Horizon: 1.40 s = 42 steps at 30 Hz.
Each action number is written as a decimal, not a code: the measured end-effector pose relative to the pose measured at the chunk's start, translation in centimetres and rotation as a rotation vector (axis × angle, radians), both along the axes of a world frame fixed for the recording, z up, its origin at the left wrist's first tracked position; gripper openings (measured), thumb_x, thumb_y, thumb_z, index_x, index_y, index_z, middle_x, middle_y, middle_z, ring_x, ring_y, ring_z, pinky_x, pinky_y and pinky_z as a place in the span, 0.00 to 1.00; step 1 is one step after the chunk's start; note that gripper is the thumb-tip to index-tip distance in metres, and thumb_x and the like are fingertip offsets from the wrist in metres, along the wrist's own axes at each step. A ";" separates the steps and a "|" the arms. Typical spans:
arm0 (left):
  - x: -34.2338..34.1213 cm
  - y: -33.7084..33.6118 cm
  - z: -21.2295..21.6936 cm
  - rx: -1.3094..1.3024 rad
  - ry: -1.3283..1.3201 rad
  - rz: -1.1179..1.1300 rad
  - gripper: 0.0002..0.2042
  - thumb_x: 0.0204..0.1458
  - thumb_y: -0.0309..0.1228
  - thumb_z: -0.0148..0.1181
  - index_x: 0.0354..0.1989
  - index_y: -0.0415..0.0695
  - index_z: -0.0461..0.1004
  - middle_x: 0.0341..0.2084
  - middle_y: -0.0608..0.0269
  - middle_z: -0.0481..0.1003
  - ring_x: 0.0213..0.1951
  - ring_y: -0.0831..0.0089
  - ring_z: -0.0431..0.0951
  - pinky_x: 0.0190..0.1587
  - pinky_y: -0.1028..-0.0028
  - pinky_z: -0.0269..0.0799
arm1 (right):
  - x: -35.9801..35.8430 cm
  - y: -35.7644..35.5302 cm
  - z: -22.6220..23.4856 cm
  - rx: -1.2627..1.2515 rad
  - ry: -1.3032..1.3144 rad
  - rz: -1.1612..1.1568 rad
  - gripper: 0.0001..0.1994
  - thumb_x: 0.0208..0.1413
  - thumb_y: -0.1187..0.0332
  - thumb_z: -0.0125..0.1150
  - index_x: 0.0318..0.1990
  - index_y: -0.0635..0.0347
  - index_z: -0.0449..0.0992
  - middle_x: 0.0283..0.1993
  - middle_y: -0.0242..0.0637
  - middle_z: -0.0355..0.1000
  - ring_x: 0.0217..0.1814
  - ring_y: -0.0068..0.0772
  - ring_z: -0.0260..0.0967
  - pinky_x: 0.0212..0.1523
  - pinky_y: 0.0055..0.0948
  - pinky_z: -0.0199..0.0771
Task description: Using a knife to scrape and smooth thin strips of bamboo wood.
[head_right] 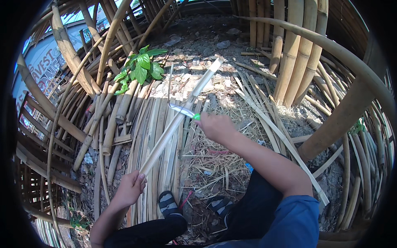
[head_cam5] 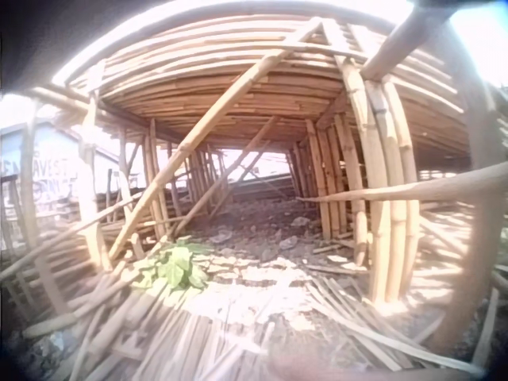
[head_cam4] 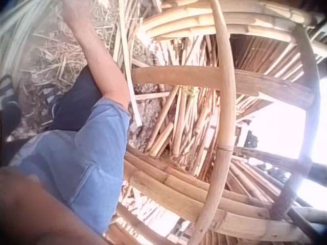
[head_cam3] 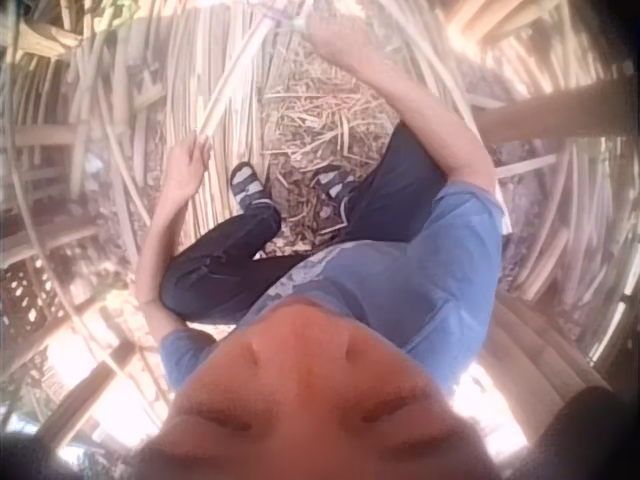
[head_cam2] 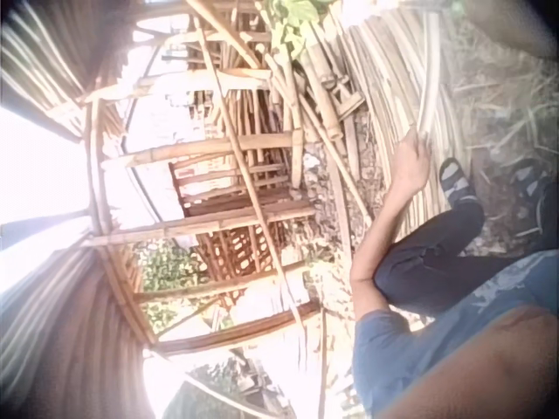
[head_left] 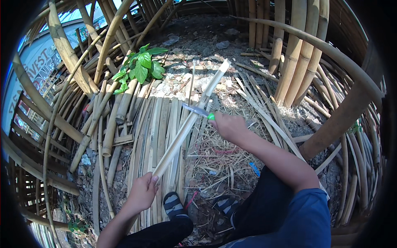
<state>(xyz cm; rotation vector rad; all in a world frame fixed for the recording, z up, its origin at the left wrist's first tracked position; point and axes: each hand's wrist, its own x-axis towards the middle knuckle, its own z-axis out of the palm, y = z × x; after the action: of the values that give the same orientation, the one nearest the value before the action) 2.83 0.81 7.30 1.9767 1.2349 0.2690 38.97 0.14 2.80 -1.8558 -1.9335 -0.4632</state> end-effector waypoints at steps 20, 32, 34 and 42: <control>-0.4 0.2 -1.2 0.009 0.090 -0.024 0.15 0.65 0.32 0.49 0.28 0.34 0.69 0.14 0.50 0.71 0.18 0.64 0.75 0.25 0.66 0.68 | 4.5 -0.4 1.1 -0.167 0.381 -0.398 0.27 0.69 0.49 0.38 0.37 0.67 0.72 0.23 0.55 0.73 0.30 0.62 0.73 0.37 0.57 0.70; 1.2 1.1 -0.1 -0.058 -0.065 0.024 0.16 0.66 0.34 0.47 0.29 0.35 0.71 0.14 0.64 0.68 0.19 0.77 0.69 0.24 0.73 0.65 | -5.7 -2.7 1.4 -0.338 0.604 0.302 0.17 0.67 0.57 0.46 0.39 0.66 0.67 0.36 0.55 0.70 0.41 0.59 0.69 0.45 0.51 0.67; 2.0 0.9 0.6 -0.085 -0.099 0.028 0.16 0.67 0.34 0.47 0.29 0.35 0.71 0.14 0.64 0.68 0.19 0.77 0.69 0.25 0.73 0.65 | -7.3 -3.1 1.6 -0.319 0.628 0.369 0.18 0.67 0.56 0.46 0.39 0.66 0.67 0.33 0.53 0.70 0.38 0.61 0.69 0.43 0.52 0.67; 3.3 0.5 2.0 -0.107 -0.208 0.022 0.16 0.67 0.33 0.47 0.29 0.34 0.71 0.15 0.65 0.67 0.19 0.78 0.68 0.26 0.74 0.66 | -11.6 -3.7 0.7 0.021 0.272 0.388 0.21 0.65 0.52 0.50 0.31 0.63 0.67 0.19 0.42 0.70 0.17 0.49 0.71 0.17 0.44 0.71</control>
<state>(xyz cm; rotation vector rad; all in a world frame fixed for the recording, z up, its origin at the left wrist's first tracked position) 6.16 1.29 9.33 1.7955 1.1145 0.4015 27.38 -3.55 3.53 -1.3959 -2.0185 -0.1021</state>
